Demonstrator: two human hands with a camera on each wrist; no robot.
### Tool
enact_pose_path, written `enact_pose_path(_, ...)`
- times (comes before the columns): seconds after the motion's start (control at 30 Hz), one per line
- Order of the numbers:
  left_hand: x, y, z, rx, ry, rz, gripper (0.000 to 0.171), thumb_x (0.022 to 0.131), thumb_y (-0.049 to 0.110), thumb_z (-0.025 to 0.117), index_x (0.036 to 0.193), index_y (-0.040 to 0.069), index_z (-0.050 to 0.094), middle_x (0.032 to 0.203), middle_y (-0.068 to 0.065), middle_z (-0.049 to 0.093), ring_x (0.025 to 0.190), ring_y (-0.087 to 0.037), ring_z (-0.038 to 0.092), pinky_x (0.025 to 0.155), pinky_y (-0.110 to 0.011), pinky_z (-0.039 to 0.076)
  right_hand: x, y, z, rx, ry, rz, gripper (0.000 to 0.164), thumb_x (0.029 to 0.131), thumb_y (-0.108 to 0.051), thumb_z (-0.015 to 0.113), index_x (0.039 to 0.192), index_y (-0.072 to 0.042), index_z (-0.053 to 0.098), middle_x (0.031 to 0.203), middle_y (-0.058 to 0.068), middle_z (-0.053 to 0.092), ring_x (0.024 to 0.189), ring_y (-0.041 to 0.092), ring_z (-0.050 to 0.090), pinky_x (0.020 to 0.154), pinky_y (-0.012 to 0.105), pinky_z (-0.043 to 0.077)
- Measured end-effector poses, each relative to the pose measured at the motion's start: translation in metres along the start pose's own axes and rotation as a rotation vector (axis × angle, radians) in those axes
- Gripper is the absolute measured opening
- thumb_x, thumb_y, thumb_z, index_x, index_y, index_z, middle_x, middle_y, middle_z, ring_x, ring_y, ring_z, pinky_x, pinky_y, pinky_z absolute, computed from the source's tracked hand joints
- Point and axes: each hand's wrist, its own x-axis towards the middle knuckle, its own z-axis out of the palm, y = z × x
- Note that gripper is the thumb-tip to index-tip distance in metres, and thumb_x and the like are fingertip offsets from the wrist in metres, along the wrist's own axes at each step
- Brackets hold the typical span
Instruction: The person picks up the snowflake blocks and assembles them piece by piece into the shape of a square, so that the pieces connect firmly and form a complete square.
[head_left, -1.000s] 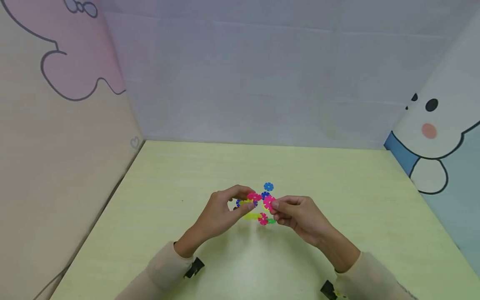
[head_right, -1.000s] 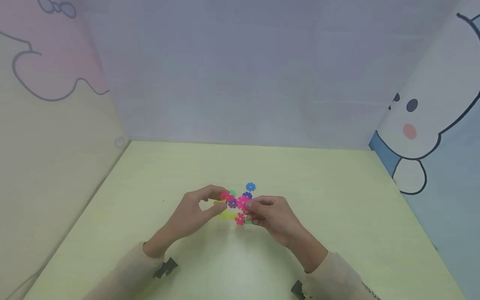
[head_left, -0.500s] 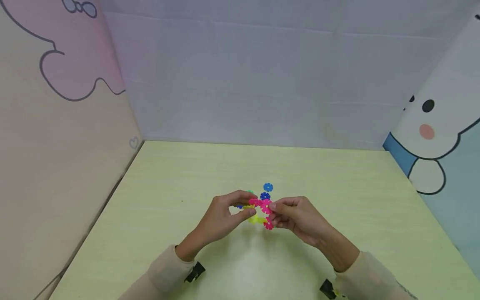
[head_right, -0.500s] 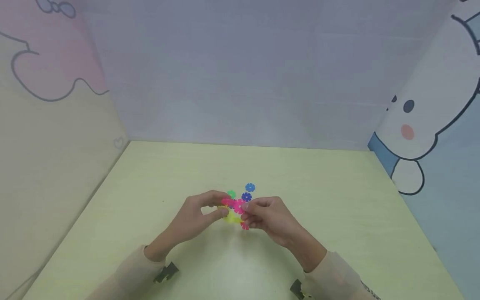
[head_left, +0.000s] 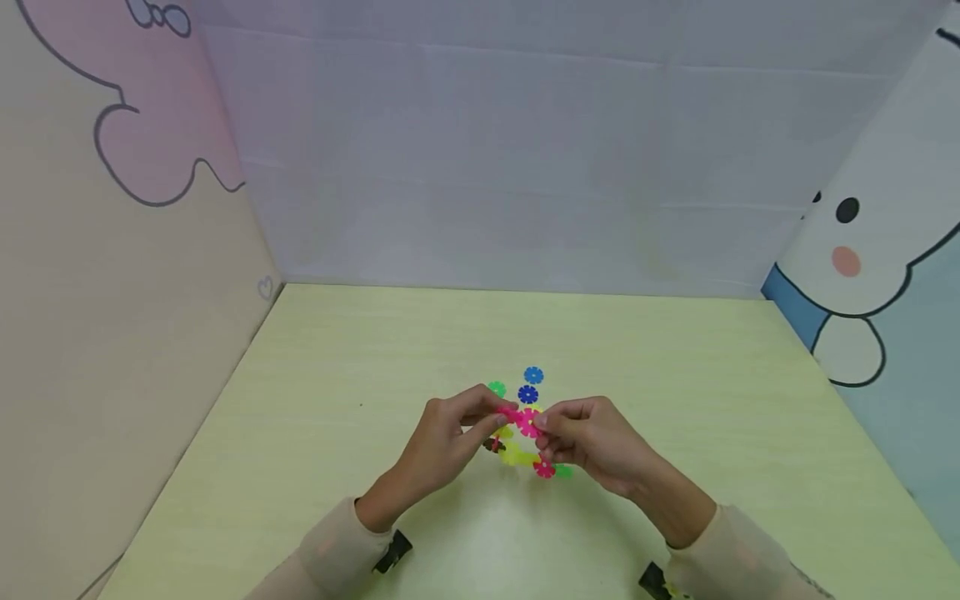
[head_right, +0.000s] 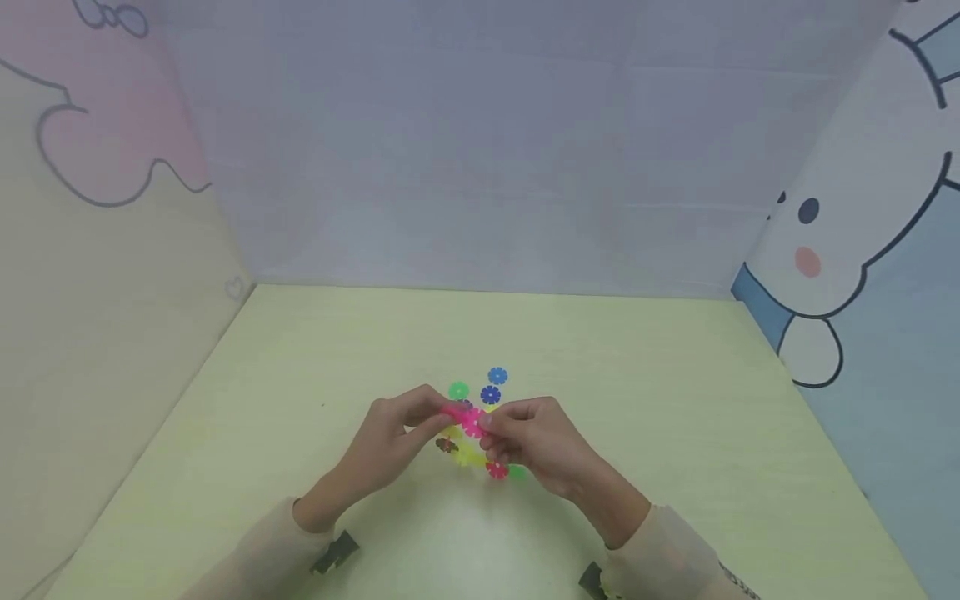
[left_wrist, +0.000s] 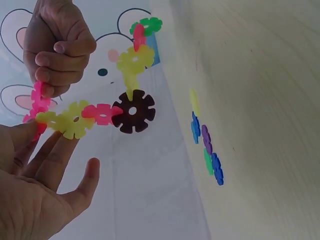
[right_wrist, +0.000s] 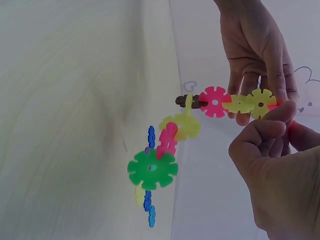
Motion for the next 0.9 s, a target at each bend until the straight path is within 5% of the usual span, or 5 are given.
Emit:
enact_pose_path(0.1, -0.001, 0.0, 0.004, -0.045, 0.013, 0.006, 0.011, 0.101, 0.016, 0.067, 0.108, 0.009, 0.071, 0.112, -0.008, 0.08, 0.086, -0.023, 0.08, 0.074, -0.032, 0.064, -0.001, -0.001, 0.001, -0.023, 0.009, -0.011, 0.024, 0.102, -0.015, 0.065, 0.103, 0.007, 0.073, 0.082, 0.001, 0.071, 0.074, 0.013, 0.067, 0.075, 0.024, 0.061)
enact_pose_path(0.37, 0.001, -0.001, 0.01, -0.005, 0.07, 0.023, 0.005, 0.1, 0.013, 0.068, 0.103, 0.009, 0.069, 0.118, -0.007, 0.078, 0.097, -0.019, 0.079, 0.088, -0.027, 0.061, 0.002, -0.006, 0.003, -0.062, 0.04, -0.016, 0.025, 0.101, -0.015, 0.066, 0.103, 0.009, 0.072, 0.08, 0.002, 0.07, 0.071, 0.013, 0.066, 0.071, 0.023, 0.06)
enact_pose_path(0.63, 0.002, 0.004, 0.008, 0.112, -0.037, -0.012, 0.039, 0.094, 0.016, 0.077, 0.131, 0.012, 0.066, 0.125, -0.003, 0.076, 0.106, -0.017, 0.077, 0.093, -0.031, 0.06, 0.008, -0.008, 0.001, -0.083, 0.024, -0.001, 0.025, 0.102, -0.017, 0.065, 0.099, 0.007, 0.072, 0.08, 0.003, 0.07, 0.072, 0.015, 0.064, 0.071, 0.022, 0.059)
enact_pose_path(0.9, 0.005, 0.003, 0.005, 0.154, -0.04, -0.013, 0.036, 0.092, 0.022, 0.08, 0.123, 0.006, 0.073, 0.115, -0.004, 0.079, 0.097, -0.018, 0.079, 0.079, -0.029, 0.063, 0.013, -0.007, -0.002, -0.101, -0.04, 0.009, 0.025, 0.102, -0.019, 0.064, 0.1, 0.004, 0.073, 0.081, 0.002, 0.069, 0.074, 0.014, 0.061, 0.071, 0.021, 0.056)
